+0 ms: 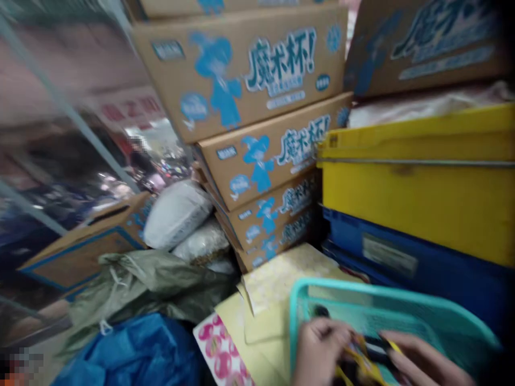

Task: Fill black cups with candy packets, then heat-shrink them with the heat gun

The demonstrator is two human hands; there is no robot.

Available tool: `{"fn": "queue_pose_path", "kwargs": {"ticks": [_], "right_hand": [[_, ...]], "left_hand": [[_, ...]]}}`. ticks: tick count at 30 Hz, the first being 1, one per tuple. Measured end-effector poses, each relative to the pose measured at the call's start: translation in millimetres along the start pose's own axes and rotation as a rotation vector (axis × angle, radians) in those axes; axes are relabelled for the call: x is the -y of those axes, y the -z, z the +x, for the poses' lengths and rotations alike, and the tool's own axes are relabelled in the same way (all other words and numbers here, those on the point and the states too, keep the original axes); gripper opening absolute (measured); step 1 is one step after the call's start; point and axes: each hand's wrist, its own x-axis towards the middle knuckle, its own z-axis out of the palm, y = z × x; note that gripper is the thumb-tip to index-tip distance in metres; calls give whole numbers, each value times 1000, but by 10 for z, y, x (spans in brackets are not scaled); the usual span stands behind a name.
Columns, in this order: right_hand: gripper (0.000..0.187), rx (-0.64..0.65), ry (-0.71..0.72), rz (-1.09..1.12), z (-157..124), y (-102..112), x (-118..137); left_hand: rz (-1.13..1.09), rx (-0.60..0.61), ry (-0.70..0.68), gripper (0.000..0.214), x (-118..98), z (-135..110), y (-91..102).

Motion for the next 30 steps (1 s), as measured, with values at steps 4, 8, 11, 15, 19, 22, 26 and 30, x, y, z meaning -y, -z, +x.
{"fn": "queue_pose_path", "kwargs": {"ticks": [4, 8, 11, 15, 19, 22, 26, 30], "right_hand": [[45, 277, -118, 60, -136, 350, 79], [40, 288, -133, 183, -155, 360, -23], [37, 300, -142, 293, -204, 346, -113], [30, 311, -142, 589, -295, 295, -151], [39, 437, -335, 848, -366, 189, -160], [34, 408, -266, 799, -378, 135, -225], [25, 395, -149, 658, -386, 117, -383], [31, 394, -146, 616, -434, 83, -402]], "left_hand": [[20, 101, -5, 39, -281, -132, -34], [24, 148, 7, 29, -283, -126, -83], [-2, 239, 32, 33, -259, -158, -138], [-61, 294, 59, 28, -226, -201, -213], [-92, 308, 43, 24, -144, -229, -281], [-100, 294, 28, 23, -82, -236, -285], [-72, 298, 55, 24, -13, -233, -223], [-22, 339, 13, 23, 25, -249, -199]]}}
